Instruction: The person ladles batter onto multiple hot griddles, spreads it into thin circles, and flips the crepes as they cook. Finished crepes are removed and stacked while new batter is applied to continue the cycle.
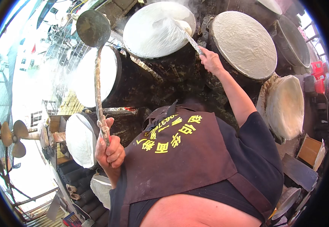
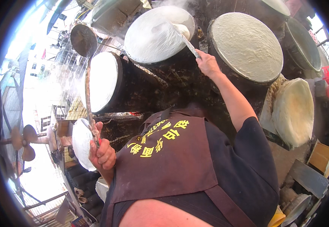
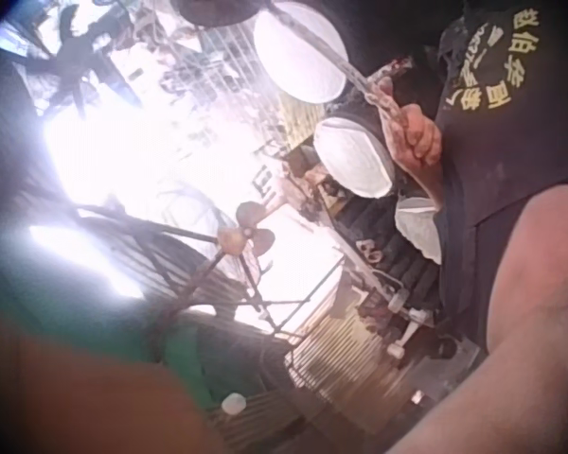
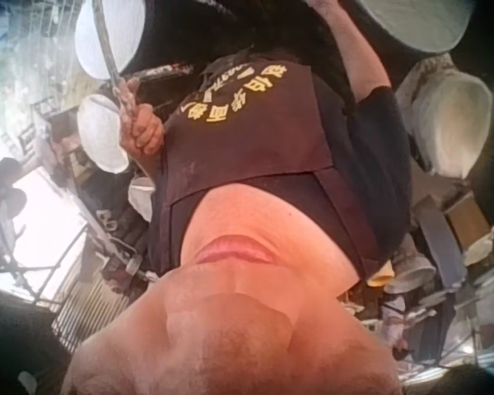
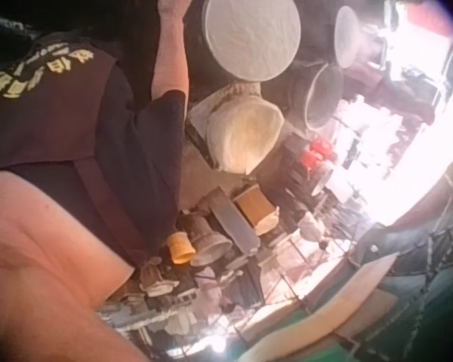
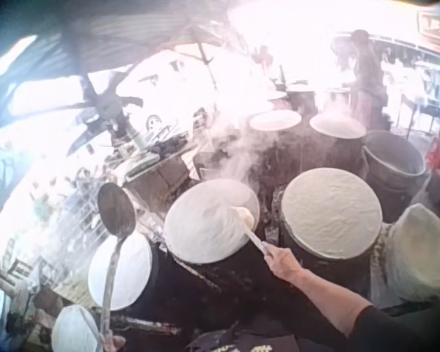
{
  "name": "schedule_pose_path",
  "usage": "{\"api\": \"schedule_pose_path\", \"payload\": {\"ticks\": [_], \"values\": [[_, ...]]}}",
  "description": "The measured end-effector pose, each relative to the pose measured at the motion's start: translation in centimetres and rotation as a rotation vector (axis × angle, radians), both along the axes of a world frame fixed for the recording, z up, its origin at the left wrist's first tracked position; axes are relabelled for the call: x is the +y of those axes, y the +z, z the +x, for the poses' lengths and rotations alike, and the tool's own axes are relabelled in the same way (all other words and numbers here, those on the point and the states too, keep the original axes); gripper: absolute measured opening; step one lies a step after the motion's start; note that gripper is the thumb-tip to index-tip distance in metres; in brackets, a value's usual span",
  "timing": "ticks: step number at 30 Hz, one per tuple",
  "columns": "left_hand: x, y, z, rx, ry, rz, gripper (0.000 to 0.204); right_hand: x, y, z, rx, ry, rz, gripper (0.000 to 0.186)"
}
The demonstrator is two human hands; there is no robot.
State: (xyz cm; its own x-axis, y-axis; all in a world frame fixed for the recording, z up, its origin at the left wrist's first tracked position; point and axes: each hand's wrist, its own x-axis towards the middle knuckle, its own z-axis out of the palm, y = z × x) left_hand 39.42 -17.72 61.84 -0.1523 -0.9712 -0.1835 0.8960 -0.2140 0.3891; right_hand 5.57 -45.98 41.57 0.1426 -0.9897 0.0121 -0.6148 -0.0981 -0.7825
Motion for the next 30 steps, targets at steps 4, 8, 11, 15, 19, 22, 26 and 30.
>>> {"api": "schedule_pose_path", "payload": {"ticks": [4,8,11,15,19,22,26,30], "values": [[-0.2,0.2,-1.0,0.016,0.035,-0.031,0.055,2.5,-0.9,1.4,0.025,0.213,-0.132,0.045],[-0.9,1.1,-1.1,0.015,0.038,-0.035,0.056,1.1,-1.1,-0.3,0.11,0.186,-0.127,0.045],[-1.7,1.8,-1.3,0.019,0.023,-0.034,0.057,-2.6,0.9,0.4,0.145,0.106,-0.171,0.043],[-2.1,2.3,-1.1,0.023,-0.045,-0.089,0.057,-4.1,1.9,2.5,0.241,0.009,-0.194,0.042],[-1.6,2.1,-0.2,0.001,-0.055,-0.078,0.056,-0.2,0.2,2.2,0.218,0.092,-0.266,0.042],[-2.4,2.4,-0.8,-0.037,-0.037,-0.045,0.056,-2.7,-0.3,2.1,0.233,0.0,-0.257,0.04],[-3.7,3.1,-1.2,-0.021,-0.091,-0.076,0.056,-11.2,-0.9,4.4,0.199,-0.072,-0.343,0.042],[-4.0,3.2,-1.3,-0.009,-0.109,-0.062,0.056,-12.6,2.6,5.7,0.257,-0.072,-0.18,0.041]]}}
